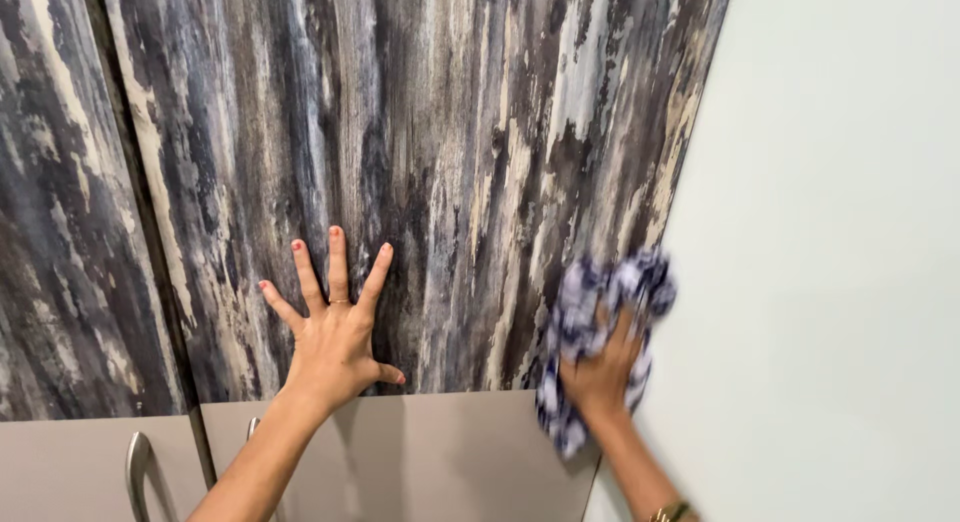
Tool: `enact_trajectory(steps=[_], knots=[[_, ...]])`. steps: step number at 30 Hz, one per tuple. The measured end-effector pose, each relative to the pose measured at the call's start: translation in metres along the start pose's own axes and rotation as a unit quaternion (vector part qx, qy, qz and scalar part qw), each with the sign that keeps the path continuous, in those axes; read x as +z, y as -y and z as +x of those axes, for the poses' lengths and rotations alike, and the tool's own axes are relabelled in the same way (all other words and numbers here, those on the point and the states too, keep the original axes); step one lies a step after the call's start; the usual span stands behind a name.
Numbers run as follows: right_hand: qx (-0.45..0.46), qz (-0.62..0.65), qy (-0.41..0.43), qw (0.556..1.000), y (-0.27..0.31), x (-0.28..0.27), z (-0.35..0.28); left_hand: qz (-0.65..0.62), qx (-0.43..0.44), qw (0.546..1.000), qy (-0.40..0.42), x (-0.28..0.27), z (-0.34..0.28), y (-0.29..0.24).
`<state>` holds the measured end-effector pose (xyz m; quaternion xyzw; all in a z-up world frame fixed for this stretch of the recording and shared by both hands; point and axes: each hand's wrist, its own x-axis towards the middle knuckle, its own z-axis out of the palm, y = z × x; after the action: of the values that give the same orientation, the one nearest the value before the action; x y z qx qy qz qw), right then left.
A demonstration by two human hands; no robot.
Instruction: The person wipes the exterior of a wardrobe with a patterned cloth, then opens the doors and wipes the interior surfaces and door panels. The person uses a cloth to clean the wardrobe surfaces throughout the clip.
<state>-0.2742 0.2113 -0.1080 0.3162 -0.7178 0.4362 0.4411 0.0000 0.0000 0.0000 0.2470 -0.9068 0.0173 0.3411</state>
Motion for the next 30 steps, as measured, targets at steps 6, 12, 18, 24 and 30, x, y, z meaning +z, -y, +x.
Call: enact_trajectory(steps=[6, 12, 18, 24, 30], knots=[[-0.02, -0.021, -0.072, 0.997, 0.017, 0.007, 0.11, 0.001, -0.002, 1.0, -0.008, -0.002, -0.001, -0.003], [0.026, -0.007, -0.044, 0.999, -0.025, 0.031, -0.045, 0.013, 0.002, 1.0, -0.022, -0.001, -0.003, -0.004], [0.059, -0.039, -0.074, 0.995, -0.01, 0.046, -0.071, 0.014, -0.001, 1.0, -0.026, -0.006, -0.005, -0.008], [-0.101, 0.053, -0.086, 0.99, 0.096, 0.078, -0.002, 0.033, -0.011, 0.999, 0.002, -0.008, -0.005, -0.009], [-0.399, 0.035, 0.13, 0.907, 0.09, 0.056, -0.077, 0.017, 0.082, 0.994, -0.071, -0.024, -0.045, 0.058]])
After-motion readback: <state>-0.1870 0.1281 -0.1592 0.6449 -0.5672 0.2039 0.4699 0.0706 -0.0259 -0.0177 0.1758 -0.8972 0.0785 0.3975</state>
